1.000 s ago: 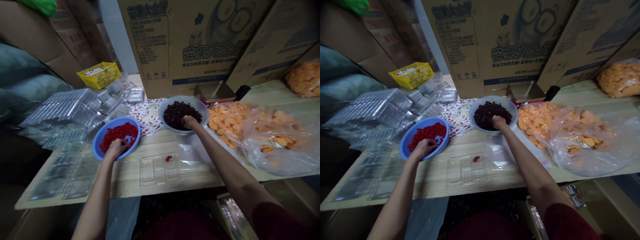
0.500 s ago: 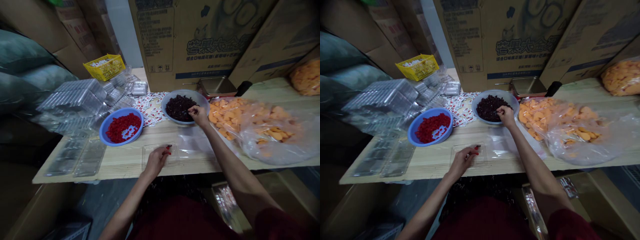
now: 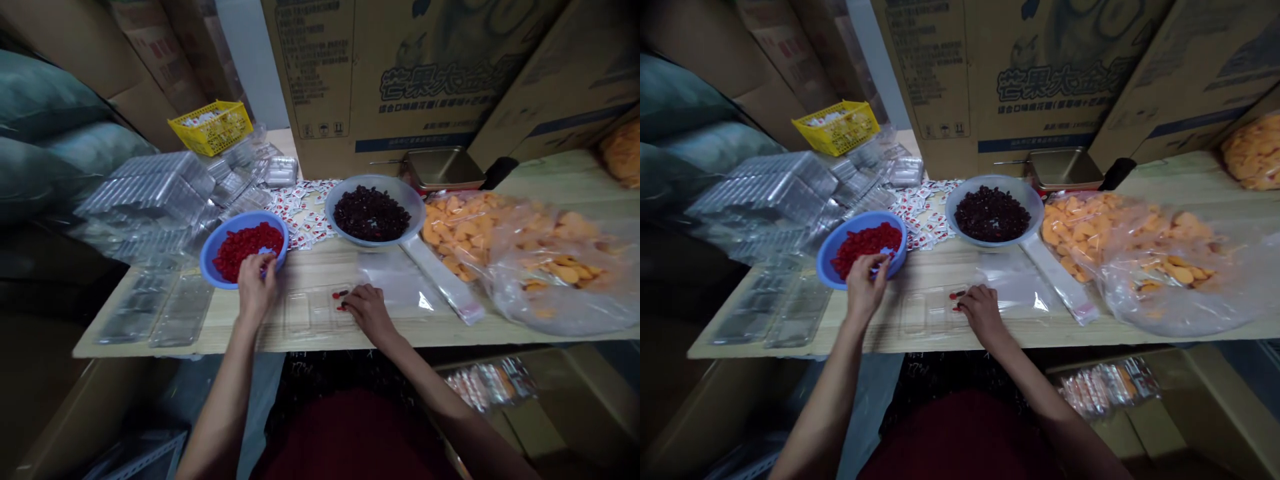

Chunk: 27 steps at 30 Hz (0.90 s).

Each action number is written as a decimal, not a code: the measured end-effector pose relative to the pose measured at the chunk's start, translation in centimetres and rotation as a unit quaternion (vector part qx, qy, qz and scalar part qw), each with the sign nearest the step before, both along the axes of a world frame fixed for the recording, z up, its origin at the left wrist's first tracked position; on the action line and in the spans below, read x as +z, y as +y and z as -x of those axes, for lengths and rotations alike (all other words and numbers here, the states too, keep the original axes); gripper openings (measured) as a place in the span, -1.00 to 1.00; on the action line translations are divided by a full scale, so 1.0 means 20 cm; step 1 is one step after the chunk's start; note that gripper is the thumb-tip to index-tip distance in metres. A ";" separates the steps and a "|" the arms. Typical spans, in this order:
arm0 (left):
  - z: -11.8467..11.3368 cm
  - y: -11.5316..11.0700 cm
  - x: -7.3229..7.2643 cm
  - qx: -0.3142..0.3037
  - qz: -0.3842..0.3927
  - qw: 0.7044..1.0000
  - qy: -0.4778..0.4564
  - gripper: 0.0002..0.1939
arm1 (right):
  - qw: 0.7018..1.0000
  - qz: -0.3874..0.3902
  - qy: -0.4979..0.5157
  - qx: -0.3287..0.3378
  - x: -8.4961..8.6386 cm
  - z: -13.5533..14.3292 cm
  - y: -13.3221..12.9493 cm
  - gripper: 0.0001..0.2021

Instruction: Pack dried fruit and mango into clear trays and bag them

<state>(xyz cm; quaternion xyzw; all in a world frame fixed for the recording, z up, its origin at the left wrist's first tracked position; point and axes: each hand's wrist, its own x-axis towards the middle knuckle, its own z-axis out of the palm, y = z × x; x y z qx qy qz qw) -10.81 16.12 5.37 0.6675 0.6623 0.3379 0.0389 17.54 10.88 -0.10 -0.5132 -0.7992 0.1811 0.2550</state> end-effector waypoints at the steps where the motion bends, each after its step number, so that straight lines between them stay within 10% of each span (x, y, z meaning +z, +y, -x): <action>1: 0.08 0.08 0.00 0.026 0.042 0.998 0.034 -0.76 | 1.000 -0.015 -0.025 -0.002 0.00 0.00 0.00 -0.93; 7: 0.31 0.47 -0.10 -0.047 0.302 0.945 0.113 -0.55 | 0.997 -0.059 -0.050 0.026 -0.01 0.00 -0.03 -0.84; 27: 0.38 0.44 -0.06 -0.059 0.226 0.972 -0.035 -0.80 | 0.994 -0.064 0.087 -0.015 -0.03 -0.11 -0.19 -0.81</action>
